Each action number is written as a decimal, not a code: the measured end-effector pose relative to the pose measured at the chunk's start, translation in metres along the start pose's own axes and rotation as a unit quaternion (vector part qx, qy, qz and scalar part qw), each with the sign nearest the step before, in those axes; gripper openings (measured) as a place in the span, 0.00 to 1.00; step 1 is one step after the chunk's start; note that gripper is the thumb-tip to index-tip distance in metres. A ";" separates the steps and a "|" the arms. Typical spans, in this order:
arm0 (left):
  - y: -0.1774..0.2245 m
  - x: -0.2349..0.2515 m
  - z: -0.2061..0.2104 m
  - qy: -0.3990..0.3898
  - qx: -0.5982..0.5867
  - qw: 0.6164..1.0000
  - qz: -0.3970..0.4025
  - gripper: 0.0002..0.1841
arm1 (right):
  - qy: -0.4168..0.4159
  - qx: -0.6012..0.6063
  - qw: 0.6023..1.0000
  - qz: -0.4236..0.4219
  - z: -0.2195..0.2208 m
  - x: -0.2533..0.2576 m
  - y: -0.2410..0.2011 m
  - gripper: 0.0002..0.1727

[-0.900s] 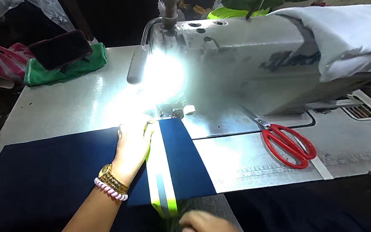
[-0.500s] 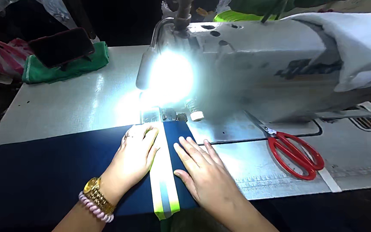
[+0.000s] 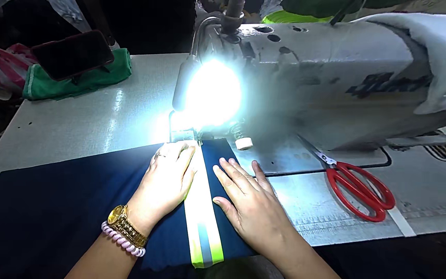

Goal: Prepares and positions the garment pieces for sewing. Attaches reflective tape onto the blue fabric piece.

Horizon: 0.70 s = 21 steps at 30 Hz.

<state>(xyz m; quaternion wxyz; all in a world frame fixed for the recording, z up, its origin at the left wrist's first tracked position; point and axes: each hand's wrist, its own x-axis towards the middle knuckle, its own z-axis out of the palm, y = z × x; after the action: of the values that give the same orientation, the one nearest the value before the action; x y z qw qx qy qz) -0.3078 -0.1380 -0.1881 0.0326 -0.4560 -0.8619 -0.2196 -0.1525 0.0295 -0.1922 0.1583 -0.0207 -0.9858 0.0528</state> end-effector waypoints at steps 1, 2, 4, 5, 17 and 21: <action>0.001 0.000 0.000 -0.001 0.005 1.000 0.001 0.28 | -0.003 -0.003 1.000 0.000 -0.001 0.000 0.000 0.34; 0.001 0.000 0.001 0.002 0.010 1.000 0.002 0.29 | -0.004 -0.005 1.000 -0.001 -0.001 0.001 0.000 0.34; 0.001 0.000 0.003 0.006 0.015 1.000 0.005 0.30 | -0.007 -0.006 1.000 -0.003 -0.002 0.001 0.001 0.34; 0.000 0.000 0.004 0.009 0.018 1.000 0.007 0.31 | -0.008 -0.007 1.000 -0.005 -0.002 0.001 0.002 0.34; -0.005 0.008 0.002 -0.004 0.021 1.000 0.008 0.32 | -0.015 -0.003 1.000 -0.012 0.001 0.010 0.007 0.34; -0.003 0.004 -0.005 -0.026 0.015 1.000 0.000 0.31 | -0.006 0.017 1.000 -0.014 0.001 0.008 0.007 0.33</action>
<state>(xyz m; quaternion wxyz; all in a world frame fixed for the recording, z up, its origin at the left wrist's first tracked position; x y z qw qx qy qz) -0.3135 -0.1386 -0.1841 0.0173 -0.4611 -0.8656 -0.1946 -0.1608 0.0371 -0.1918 0.1539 -0.0039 -0.9858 0.0672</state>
